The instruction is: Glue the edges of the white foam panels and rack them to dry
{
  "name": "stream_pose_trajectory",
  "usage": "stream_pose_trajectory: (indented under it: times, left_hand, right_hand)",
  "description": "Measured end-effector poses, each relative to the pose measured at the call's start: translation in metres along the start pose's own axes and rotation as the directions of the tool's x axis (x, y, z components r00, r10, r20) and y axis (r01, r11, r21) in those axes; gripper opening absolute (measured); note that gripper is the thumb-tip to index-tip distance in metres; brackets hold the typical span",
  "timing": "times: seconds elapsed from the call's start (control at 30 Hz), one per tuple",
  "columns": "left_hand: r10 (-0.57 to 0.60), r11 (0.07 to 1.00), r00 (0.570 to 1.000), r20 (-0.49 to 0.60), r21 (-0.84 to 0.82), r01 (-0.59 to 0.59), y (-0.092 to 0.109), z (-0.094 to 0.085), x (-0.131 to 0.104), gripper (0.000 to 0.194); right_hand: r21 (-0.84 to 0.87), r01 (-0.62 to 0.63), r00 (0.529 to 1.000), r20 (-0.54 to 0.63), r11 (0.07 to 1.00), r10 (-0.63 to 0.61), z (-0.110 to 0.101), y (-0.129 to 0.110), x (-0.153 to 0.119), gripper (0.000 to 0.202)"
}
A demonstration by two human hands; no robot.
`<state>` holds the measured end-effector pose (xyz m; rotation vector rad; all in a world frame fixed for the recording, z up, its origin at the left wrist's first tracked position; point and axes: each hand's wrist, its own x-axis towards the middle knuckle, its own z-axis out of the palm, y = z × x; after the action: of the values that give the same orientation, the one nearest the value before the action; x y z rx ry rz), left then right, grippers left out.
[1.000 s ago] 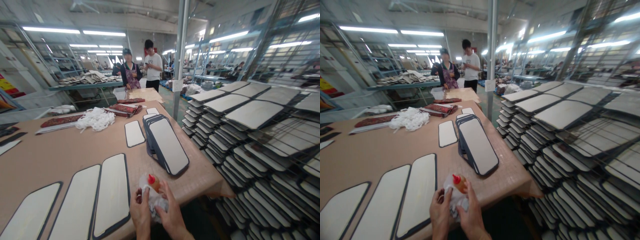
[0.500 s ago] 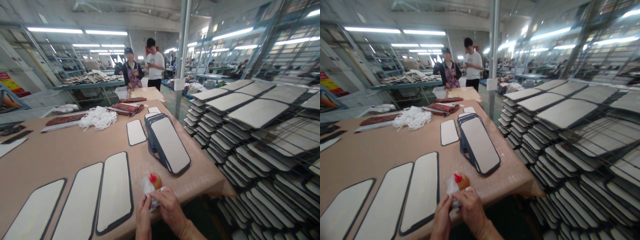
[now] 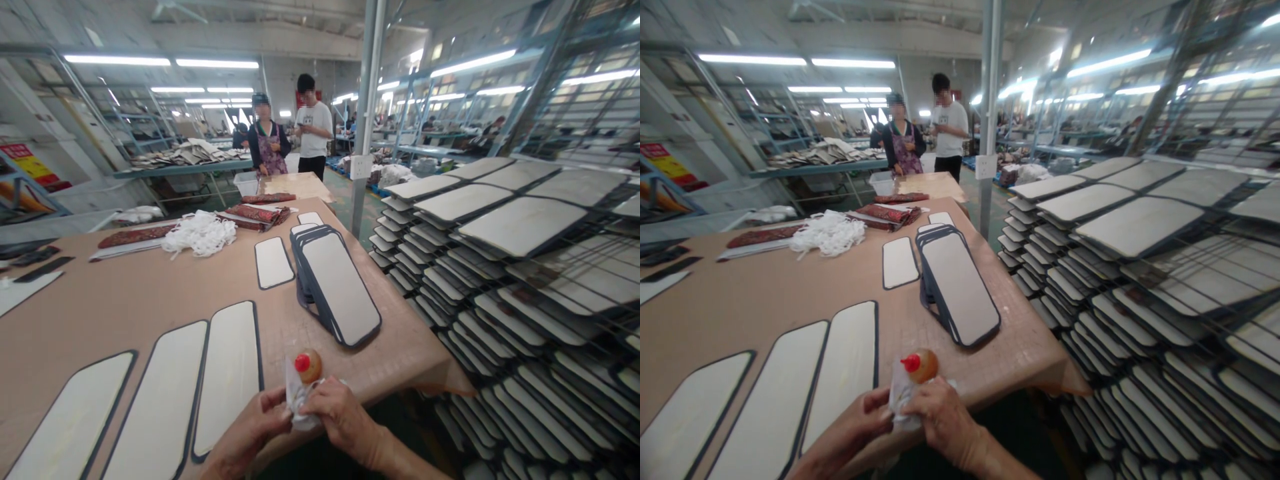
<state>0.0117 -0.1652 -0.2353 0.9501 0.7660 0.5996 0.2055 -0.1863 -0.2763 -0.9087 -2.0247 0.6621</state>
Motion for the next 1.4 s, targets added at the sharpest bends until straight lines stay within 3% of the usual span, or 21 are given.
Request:
stream_pose_trajectory:
  times: [0.27, 0.5, 0.6, 0.7, 0.77, 0.8, 0.87, 0.93, 1.0, 1.07, 1.17, 1.3, 1.4]
  left_hand:
    - [-0.045, 0.953, 0.998, 0.05, 0.301, 0.028, 0.006, -0.032, 0.002, 0.036]
    - [-0.176, 0.923, 0.973, 0.152, 0.37, 0.109, 0.014, -0.015, 0.006, 0.038]
    - [-0.221, 0.907, 0.96, 0.174, 0.399, 0.136, 0.021, -0.013, 0.002, 0.04]
    - [-0.184, 0.914, 0.981, 0.064, 0.379, 0.147, 0.028, -0.028, -0.01, 0.041]
    - [-0.047, 0.913, 0.983, -0.177, 0.392, 0.114, 0.027, -0.038, -0.012, 0.039]
    - [0.054, 0.904, 0.946, -0.321, 0.418, 0.09, 0.024, -0.039, -0.009, 0.042]
    - [0.3, 0.859, 0.806, -0.51, 0.512, 0.004, 0.012, -0.031, 0.008, 0.059]
    - [0.474, 0.787, 0.701, -0.533, 0.613, -0.066, -0.006, -0.013, 0.034, 0.076]
    - [0.524, 0.75, 0.63, -0.573, 0.661, -0.023, -0.025, 0.002, 0.062, 0.081]
    - [0.543, 0.746, 0.602, -0.586, 0.665, -0.026, -0.038, 0.008, 0.083, 0.073]
    - [0.496, 0.813, 0.643, -0.583, 0.571, -0.11, -0.049, 0.0, 0.091, 0.067]
    - [0.368, 0.907, 0.758, -0.539, 0.388, -0.164, -0.053, -0.015, 0.074, 0.071]
    - [0.373, 0.919, 0.767, -0.521, 0.324, -0.226, -0.053, -0.017, 0.065, 0.058]
  right_hand:
    - [0.114, -0.109, 0.994, -0.01, 0.988, 0.11, 0.003, 0.004, 0.0, 0.027]
    - [0.106, -0.036, 0.997, 0.068, 0.994, 0.029, -0.013, -0.012, -0.009, 0.024]
    - [0.107, -0.012, 0.998, 0.068, 0.994, 0.004, -0.03, -0.011, -0.018, 0.028]
    - [0.106, -0.124, 0.991, -0.042, 0.987, 0.129, -0.066, 0.003, -0.029, 0.027]
    - [0.127, -0.286, 0.938, -0.164, 0.95, 0.304, -0.093, 0.015, -0.034, 0.03]
    - [0.15, -0.347, 0.906, -0.2, 0.926, 0.372, -0.103, 0.02, -0.035, 0.028]
    - [0.216, -0.419, 0.861, -0.215, 0.882, 0.462, -0.113, 0.029, -0.031, 0.023]
    - [0.277, -0.447, 0.846, -0.179, 0.851, 0.502, -0.109, 0.034, -0.023, 0.023]
    - [0.313, -0.46, 0.843, -0.14, 0.831, 0.519, -0.097, 0.039, -0.014, 0.029]
    - [0.308, -0.475, 0.836, -0.134, 0.824, 0.532, -0.085, 0.045, -0.007, 0.035]
    - [0.236, -0.48, 0.833, -0.178, 0.845, 0.523, -0.072, 0.051, 0.006, 0.037]
    - [0.123, -0.376, 0.908, -0.15, 0.918, 0.392, -0.05, 0.049, 0.028, 0.056]
    - [0.066, -0.306, 0.946, -0.088, 0.95, 0.311, -0.03, 0.043, 0.04, 0.063]
